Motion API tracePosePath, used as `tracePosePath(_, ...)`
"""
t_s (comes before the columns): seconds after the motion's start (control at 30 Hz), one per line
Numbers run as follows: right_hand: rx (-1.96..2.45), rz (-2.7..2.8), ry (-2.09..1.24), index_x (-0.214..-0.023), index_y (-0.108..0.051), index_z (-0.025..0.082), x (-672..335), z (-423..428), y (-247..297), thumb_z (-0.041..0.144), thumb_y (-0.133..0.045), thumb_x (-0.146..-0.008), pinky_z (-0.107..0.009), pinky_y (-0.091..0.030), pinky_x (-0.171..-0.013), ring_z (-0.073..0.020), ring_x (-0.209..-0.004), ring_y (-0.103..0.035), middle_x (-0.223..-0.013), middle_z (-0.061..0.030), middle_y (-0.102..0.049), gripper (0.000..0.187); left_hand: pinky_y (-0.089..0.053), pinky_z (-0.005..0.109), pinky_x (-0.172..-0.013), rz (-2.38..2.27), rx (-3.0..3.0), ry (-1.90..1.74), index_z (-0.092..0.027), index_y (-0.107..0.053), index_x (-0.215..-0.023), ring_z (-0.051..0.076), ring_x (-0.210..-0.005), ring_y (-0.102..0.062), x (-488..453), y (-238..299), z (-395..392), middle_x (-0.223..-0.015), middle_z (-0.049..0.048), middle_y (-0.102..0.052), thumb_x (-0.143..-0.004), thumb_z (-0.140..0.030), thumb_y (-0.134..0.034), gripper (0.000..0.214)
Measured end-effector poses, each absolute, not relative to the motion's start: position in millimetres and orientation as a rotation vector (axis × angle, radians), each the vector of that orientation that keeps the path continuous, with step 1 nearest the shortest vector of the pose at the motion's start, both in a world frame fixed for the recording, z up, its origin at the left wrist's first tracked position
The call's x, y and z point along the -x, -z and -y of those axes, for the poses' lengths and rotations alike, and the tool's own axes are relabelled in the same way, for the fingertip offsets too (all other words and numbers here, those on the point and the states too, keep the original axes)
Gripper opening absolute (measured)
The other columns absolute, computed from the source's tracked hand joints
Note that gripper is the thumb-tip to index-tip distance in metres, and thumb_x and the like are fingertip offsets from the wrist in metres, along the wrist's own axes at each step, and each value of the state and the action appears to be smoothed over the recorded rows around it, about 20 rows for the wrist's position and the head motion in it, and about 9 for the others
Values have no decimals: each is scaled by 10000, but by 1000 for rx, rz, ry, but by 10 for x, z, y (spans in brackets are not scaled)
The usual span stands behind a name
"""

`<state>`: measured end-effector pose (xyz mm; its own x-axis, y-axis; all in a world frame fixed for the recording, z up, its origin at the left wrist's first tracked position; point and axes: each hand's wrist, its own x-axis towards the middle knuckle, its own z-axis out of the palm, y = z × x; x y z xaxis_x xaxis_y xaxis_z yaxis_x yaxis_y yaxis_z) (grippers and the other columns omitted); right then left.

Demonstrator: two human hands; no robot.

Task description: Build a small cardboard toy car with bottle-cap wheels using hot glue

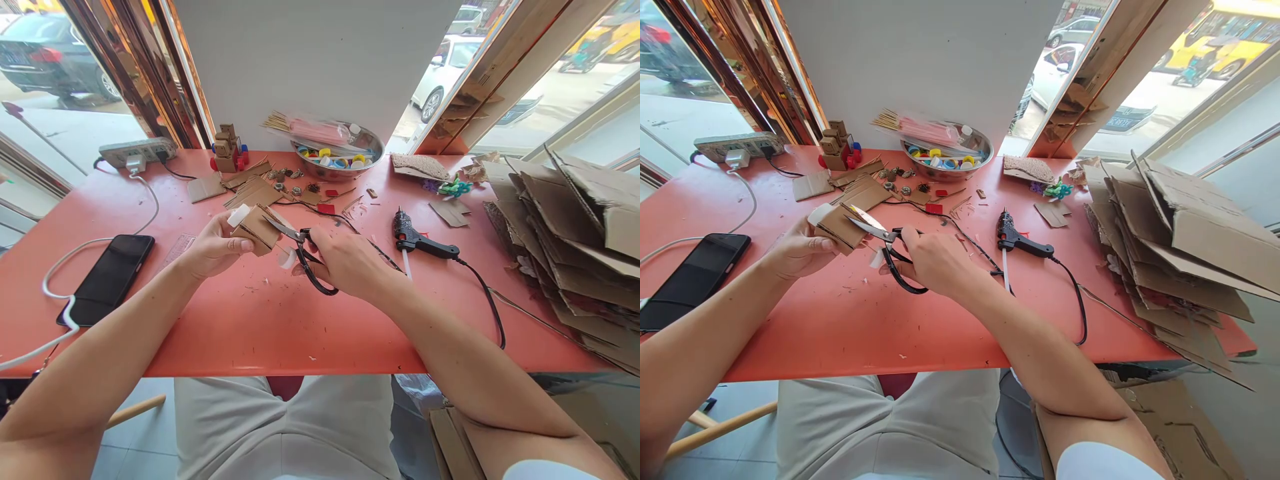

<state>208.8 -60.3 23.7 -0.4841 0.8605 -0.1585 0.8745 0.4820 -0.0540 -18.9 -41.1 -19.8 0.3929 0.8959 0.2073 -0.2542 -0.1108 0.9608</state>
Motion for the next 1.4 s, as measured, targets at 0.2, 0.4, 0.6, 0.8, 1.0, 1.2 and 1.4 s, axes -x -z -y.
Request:
tracePosePath(0.2,-1521,-2615,130,-1206,-636,132,-2068,587,-206,480,-508,-1096,-285,-225,-572,-301,-804,-751,-929,-179,-799,387,-513,340,-699,-660,-1299,-1083,-214,-831,-908,232,-774,-700,236,225,394,-796,58,-786,-588,-535,-1022,492)
tracePosePath(0.4,-1520,-2550,135,-1257,-618,130,-2032,619,-224,409,-409,-1122,-302,-230,-566,-312,-835,-764,-974,-197,-809,374,-506,354,-669,-677,-1327,-1058,-187,-813,-864,248,-728,-712,239,227,395,-784,83,-787,-583,-546,-1020,501)
tracePosePath(0.6,-1501,-2498,113,-1290,-598,118,-1998,663,-263,399,-400,-1120,-307,-262,-583,-328,-855,-770,-1006,-216,-818,383,-541,355,-646,-700,-1333,-1049,-196,-830,-847,252,-699,-729,228,254,411,-814,97,-802,-550,-547,-1026,499)
tracePosePath(0.8,-1483,-2562,91,-1236,-623,122,-2015,622,-193,394,-443,-1110,-297,-278,-572,-322,-817,-771,-989,-223,-819,350,-578,368,-659,-687,-1330,-1038,-197,-823,-850,281,-727,-757,263,277,396,-801,104,-802,-569,-511,-1017,464)
tracePosePath(1.0,-1493,-2550,99,-1269,-604,122,-2026,633,-210,406,-397,-1119,-305,-259,-570,-346,-907,-785,-1043,-233,-813,382,-569,359,-623,-697,-1374,-1041,-202,-806,-801,262,-683,-740,234,253,404,-762,85,-780,-565,-544,-1013,464)
tracePosePath(1.2,-1506,-2488,86,-1273,-584,115,-1987,655,-251,423,-372,-1118,-310,-257,-567,-356,-895,-788,-1017,-255,-807,405,-594,416,-659,-704,-1350,-1032,-190,-811,-840,317,-709,-769,199,255,427,-777,103,-790,-540,-531,-1030,504)
tracePosePath(1.4,-1465,-2575,47,-1240,-628,113,-2025,605,-154,375,-419,-1108,-308,-248,-566,-347,-877,-788,-981,-239,-809,360,-628,462,-767,-682,-1343,-995,-181,-834,-914,406,-909,-810,224,284,414,-926,165,-830,-577,-508,-1023,506)
